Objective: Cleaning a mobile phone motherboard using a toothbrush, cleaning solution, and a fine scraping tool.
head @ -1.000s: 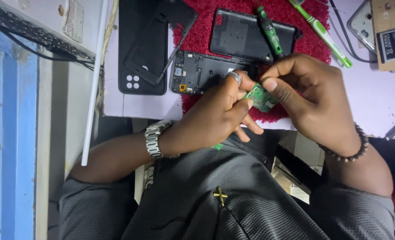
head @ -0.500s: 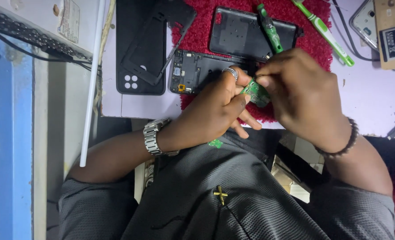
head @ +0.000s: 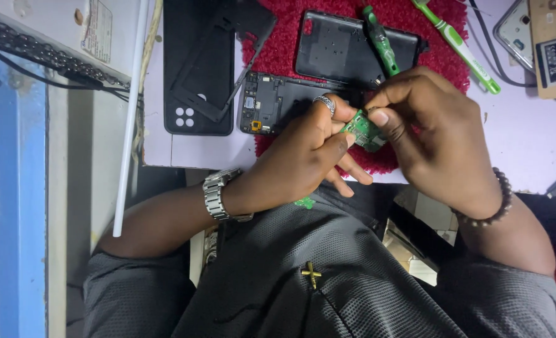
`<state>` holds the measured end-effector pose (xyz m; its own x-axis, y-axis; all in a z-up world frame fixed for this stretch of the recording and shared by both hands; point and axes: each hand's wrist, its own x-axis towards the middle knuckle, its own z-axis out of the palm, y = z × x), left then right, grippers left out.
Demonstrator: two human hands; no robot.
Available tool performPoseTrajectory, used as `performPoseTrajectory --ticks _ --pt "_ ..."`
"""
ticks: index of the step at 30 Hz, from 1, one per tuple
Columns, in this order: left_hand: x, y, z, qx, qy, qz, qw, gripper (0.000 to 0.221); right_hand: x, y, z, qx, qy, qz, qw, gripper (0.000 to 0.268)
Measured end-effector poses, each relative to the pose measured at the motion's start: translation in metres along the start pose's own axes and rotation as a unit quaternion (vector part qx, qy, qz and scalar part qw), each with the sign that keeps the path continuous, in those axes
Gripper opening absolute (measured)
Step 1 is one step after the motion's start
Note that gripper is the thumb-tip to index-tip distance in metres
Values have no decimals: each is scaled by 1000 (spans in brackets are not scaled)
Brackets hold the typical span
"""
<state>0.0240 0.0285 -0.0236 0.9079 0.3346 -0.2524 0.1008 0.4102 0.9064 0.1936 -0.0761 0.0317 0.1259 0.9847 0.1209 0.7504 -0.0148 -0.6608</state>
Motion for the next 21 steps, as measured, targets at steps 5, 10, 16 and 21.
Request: performPoseTrajectory --ticks 5,10,16,21 --pt "1 -9 0 13 -11 1 1000 23 4 4 -1 29 -9 67 997 8" --pt "2 0 -3 33 -16 -4 999 23 1 3 2 84 -3 91 992 7" --pt "3 0 -5 -16 -28 1 999 27 0 4 3 48 26 29 998 7" --pt "4 -3 -6 27 -32 17 999 23 1 8 4 171 1 150 974 9"
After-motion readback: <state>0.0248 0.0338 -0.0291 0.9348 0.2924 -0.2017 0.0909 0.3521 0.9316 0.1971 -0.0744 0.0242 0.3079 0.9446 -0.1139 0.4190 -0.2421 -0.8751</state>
